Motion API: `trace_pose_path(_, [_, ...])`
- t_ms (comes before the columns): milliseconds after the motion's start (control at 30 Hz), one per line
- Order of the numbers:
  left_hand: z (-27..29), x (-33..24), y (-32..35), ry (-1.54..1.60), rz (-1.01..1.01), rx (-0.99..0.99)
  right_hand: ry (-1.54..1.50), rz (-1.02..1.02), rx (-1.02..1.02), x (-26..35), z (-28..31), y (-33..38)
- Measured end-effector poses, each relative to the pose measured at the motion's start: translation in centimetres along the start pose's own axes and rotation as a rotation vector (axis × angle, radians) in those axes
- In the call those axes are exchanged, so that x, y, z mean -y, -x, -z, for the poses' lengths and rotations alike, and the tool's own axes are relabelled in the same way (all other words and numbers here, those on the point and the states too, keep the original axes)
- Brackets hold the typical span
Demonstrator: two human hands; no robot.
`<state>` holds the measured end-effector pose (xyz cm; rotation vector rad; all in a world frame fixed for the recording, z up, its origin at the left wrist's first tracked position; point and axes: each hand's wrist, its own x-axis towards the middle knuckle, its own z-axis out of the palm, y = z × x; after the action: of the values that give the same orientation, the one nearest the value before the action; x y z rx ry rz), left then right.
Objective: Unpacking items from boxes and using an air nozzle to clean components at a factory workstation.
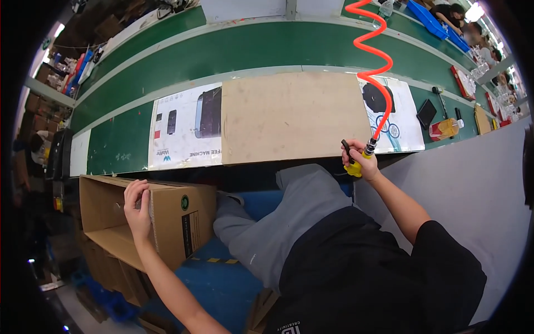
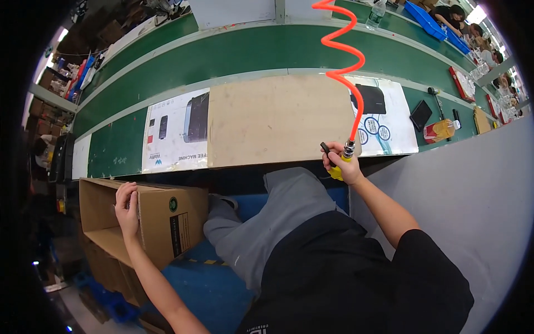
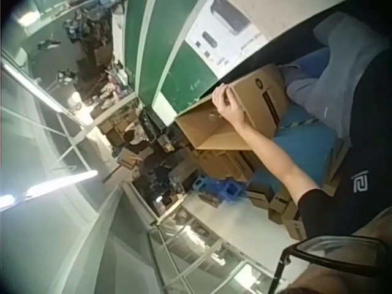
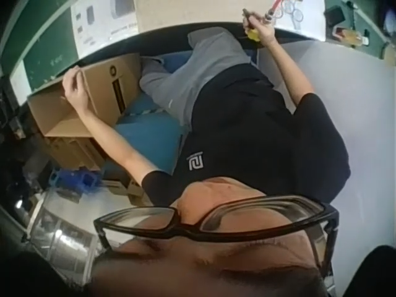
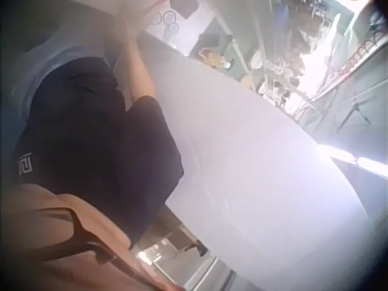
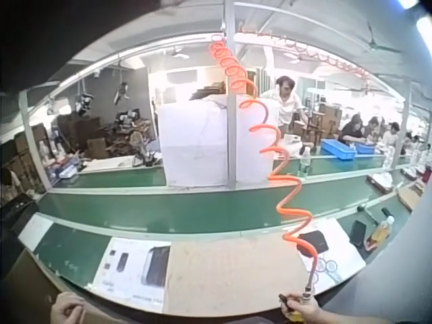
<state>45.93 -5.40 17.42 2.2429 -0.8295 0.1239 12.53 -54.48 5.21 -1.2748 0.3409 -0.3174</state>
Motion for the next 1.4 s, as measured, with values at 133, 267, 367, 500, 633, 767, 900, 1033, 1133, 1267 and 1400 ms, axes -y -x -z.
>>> trace_pose_path(133, [0.1, 0.1, 0.0, -0.003, -0.003, 0.006, 0.001, -0.035, -0.106, -2.6, 1.0, 0.4])
trace_pose_path(267, [0.3, 0.4, 0.4, -0.006, -0.022, 0.007, -0.078, -0.059, -0.252, -5.4, 1.1, 1.1])
trace_pose_path(367, [0.2, 0.4, 0.2, -0.005, -0.024, 0.006, -0.001, -0.003, -0.287, -7.0, 1.2, 1.3])
trace_pose_path(500, [0.1, 0.6, 0.0, -0.020, -0.031, 0.025, -0.059, 0.046, -0.307, -8.3, 0.0, 1.9])
trace_pose_path(633, [-0.1, 0.0, 0.0, 0.005, -0.026, -0.008, 0.099, 0.068, -0.154, -9.6, 1.0, 2.5])
trace_pose_path(767, [0.1, 0.3, 0.1, 0.008, -0.031, -0.012, 0.133, 0.031, -0.161, -11.4, 1.5, 3.8])
trace_pose_path(900, [0.1, 0.7, 0.1, -0.037, -0.048, 0.031, -0.109, -0.201, -0.471, -15.8, 1.6, 3.7])
trace_pose_path(1033, [0.4, 1.8, 0.6, -0.009, -0.017, 0.029, -0.112, -0.264, -0.491, -18.1, 2.0, 1.9])
trace_pose_path(1133, [0.3, 2.3, 0.6, -0.005, -0.023, 0.033, -0.068, -0.287, -0.469, -16.7, 1.9, 1.5])
trace_pose_path(1267, [0.0, 2.0, 0.4, 0.004, -0.007, 0.044, -0.126, -0.287, -0.387, -15.5, 3.4, 1.4])
trace_pose_path(1400, [0.1, 1.7, 0.1, -0.041, -0.011, 0.054, 0.018, -0.302, -0.459, -19.3, 5.5, 1.2])
